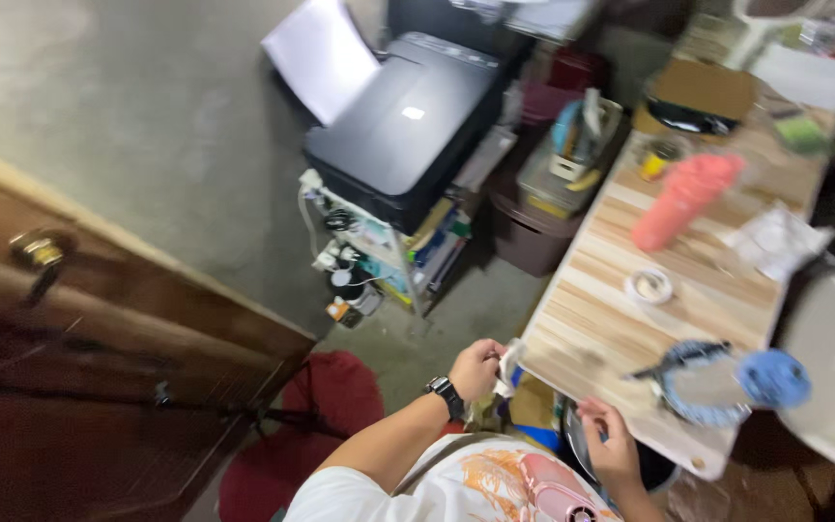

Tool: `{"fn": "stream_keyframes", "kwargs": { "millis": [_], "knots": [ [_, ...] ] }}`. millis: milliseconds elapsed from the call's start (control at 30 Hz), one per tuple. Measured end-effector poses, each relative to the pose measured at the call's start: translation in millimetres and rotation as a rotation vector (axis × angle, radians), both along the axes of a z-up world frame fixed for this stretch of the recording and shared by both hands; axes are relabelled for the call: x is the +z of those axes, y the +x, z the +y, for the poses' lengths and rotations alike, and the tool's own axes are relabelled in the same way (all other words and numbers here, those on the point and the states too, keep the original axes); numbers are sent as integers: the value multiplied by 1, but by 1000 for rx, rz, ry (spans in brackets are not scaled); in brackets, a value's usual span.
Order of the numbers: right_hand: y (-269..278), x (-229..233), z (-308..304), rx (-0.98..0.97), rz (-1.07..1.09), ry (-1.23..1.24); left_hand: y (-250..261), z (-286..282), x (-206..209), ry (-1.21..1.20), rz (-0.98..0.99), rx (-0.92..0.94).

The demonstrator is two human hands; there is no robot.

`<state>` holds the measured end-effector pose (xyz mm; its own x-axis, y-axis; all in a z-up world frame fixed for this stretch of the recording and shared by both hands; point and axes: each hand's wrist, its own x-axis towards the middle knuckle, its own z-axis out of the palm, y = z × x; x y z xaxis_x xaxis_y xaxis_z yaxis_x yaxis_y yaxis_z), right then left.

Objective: The person organizes cables behind a printer, wipes the printer surface with a cloth, then loads a stack of white paper into the printer's top tray. They also handle a package of glossy vinyl sticker paper and place it on the printer.

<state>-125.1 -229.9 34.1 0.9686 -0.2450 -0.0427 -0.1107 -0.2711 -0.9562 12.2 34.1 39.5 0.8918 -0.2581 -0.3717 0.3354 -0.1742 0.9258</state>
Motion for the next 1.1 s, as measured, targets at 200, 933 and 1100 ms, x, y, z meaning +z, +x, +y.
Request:
{"fn": "stream_keyframes", "kwargs": {
  "millis": [200,933,1100],
  "knots": [
    [80,25,58,218,-295,-423,21,32,65,-1016,434,51],
    [426,108,219,245,-101,172,240,396,212,-1081,-186,471],
    [506,176,246,237,-350,117,249,382,266,-666,-831,56]
  ]
}}
